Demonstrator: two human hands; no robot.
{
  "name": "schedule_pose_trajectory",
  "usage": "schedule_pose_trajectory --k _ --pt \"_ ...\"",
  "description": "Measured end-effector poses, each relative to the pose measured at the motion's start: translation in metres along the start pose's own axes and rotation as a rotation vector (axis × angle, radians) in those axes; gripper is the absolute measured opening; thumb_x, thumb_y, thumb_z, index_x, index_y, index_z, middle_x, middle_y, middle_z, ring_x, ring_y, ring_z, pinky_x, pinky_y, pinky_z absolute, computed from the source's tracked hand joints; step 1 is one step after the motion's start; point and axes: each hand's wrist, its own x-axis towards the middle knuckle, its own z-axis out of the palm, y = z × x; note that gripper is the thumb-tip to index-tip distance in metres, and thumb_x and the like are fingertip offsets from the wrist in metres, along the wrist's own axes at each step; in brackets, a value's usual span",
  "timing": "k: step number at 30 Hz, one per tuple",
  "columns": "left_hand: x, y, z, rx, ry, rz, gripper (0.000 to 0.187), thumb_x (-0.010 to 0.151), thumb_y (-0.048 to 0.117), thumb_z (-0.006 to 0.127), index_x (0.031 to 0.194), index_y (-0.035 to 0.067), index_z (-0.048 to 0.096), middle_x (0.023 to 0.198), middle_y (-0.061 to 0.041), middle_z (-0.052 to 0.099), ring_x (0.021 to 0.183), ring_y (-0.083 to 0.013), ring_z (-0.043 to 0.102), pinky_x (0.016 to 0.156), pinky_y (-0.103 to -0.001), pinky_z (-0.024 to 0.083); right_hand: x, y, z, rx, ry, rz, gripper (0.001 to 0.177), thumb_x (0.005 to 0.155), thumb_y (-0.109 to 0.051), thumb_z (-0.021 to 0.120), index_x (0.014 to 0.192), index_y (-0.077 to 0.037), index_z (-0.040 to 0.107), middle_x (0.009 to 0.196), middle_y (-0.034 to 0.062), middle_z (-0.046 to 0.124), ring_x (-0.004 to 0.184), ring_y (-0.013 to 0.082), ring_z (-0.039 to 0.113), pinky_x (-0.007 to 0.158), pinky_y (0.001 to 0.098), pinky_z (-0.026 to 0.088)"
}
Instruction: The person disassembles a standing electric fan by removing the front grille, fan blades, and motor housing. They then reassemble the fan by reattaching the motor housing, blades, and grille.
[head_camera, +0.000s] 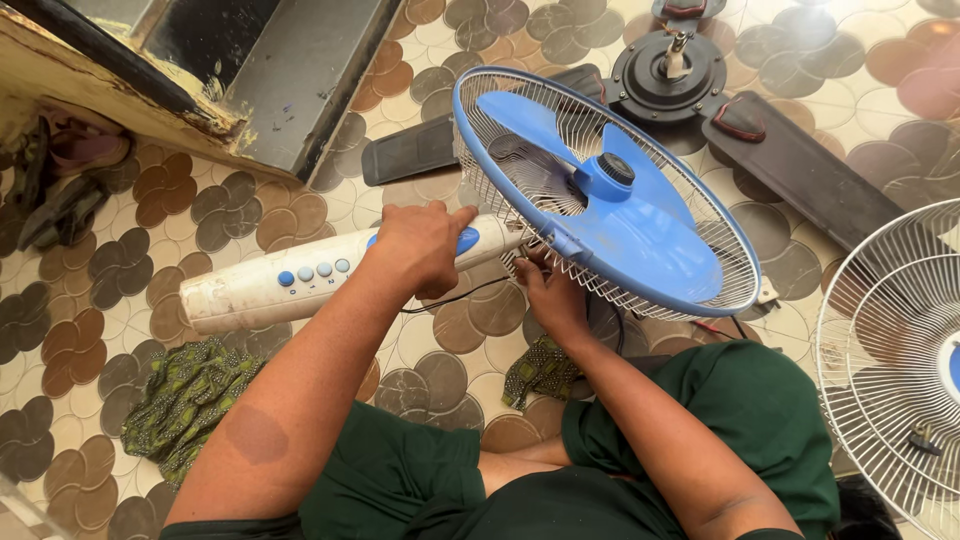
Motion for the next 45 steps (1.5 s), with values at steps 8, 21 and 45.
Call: schedule_pose_trajectory --k 8,21,45 --pt "-0.003 0.001 -0.002 0.016 -0.045 -0.02 0.114 0.055 0.008 0.085 0.157 0.027 0.037 0.127 -0.011 0.062 0.113 -0.0322 0.067 0.089 -0.052 0.051 -0.013 -0.017 -0.001 -0.356 0.068 -0.25 0.027 0.105 -0.029 0.062 0.1 -0.004 0.07 0.081 0.009 0.074 0.072 0.0209 0.071 0.063 0.0364 0.053" --pt "0.0 0.0 -0.001 0.024 -0.015 -0.028 0.113 0.056 0.008 0.081 0.158 0.029 0.035 0.124 -0.011 0.062 0.11 -0.0308 0.067 0.089 -0.051 0.05 0.006 0.006 0.004 0.15 -0.088 0.054 0.041 0.107 -0.04 0.05 0.103 -0.003 0.068 0.076 0.0063 0.07 0.063 0.0145 0.063 0.055 0.0311 0.053" --pt "-0.002 0.0 0.005 -0.001 -0.014 -0.047 0.112 0.058 0.007 0.081 0.157 0.03 0.035 0.126 -0.01 0.061 0.111 -0.031 0.067 0.094 -0.054 0.048 0.026 0.035 -0.004 0.674 -0.353 0.365 0.037 0.109 -0.034 0.052 0.115 0.001 0.065 0.089 0.0107 0.072 0.073 0.0146 0.067 0.065 0.0258 0.055"
